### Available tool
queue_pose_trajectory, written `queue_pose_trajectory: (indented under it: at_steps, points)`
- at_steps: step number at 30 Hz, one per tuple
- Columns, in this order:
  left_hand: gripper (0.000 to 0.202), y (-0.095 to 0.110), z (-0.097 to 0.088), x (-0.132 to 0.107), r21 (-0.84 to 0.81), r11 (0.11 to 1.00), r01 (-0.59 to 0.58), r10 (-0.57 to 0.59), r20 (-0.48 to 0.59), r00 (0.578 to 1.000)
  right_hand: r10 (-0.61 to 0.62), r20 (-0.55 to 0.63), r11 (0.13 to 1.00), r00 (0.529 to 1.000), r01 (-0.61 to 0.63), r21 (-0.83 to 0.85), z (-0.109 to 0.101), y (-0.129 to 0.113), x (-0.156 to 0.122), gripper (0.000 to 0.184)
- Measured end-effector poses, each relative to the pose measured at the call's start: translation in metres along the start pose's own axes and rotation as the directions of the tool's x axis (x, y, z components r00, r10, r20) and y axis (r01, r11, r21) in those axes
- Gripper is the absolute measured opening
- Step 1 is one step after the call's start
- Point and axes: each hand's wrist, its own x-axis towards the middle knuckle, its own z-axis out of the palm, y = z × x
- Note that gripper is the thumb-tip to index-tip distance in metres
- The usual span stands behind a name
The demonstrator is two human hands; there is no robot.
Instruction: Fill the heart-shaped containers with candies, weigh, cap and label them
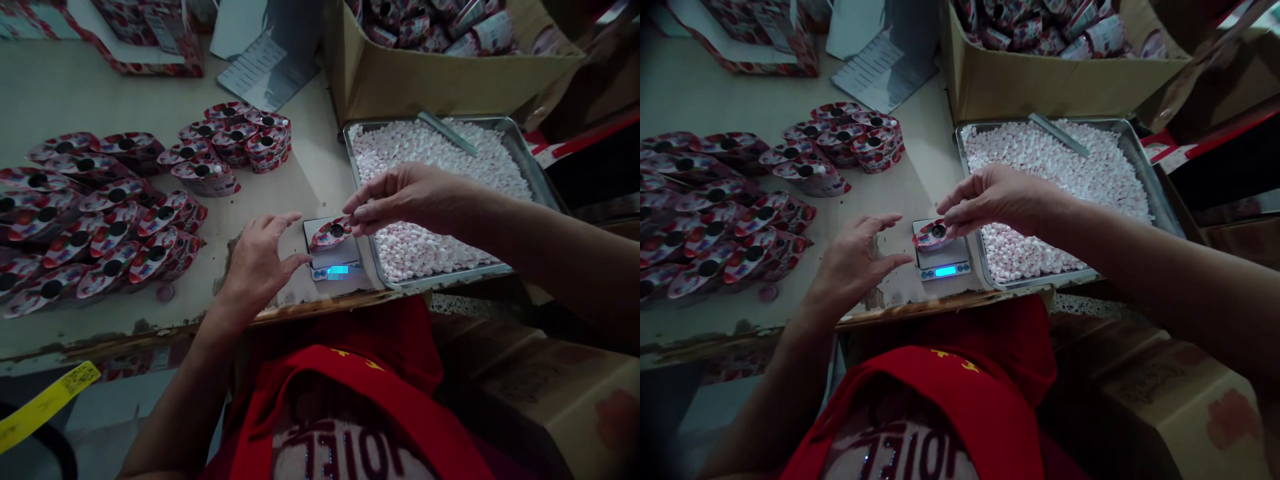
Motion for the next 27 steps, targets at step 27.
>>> queue_pose_trajectory:
  at_steps: [27]
  points:
    - [0.045,0.013,-0.004,0.001,-0.05,0.999,-0.001,-0.005,-0.113,0.994,-0.279,-0.147,0.204,0.949,-0.091,-0.975,-0.026,0.039,-0.018,0.03]
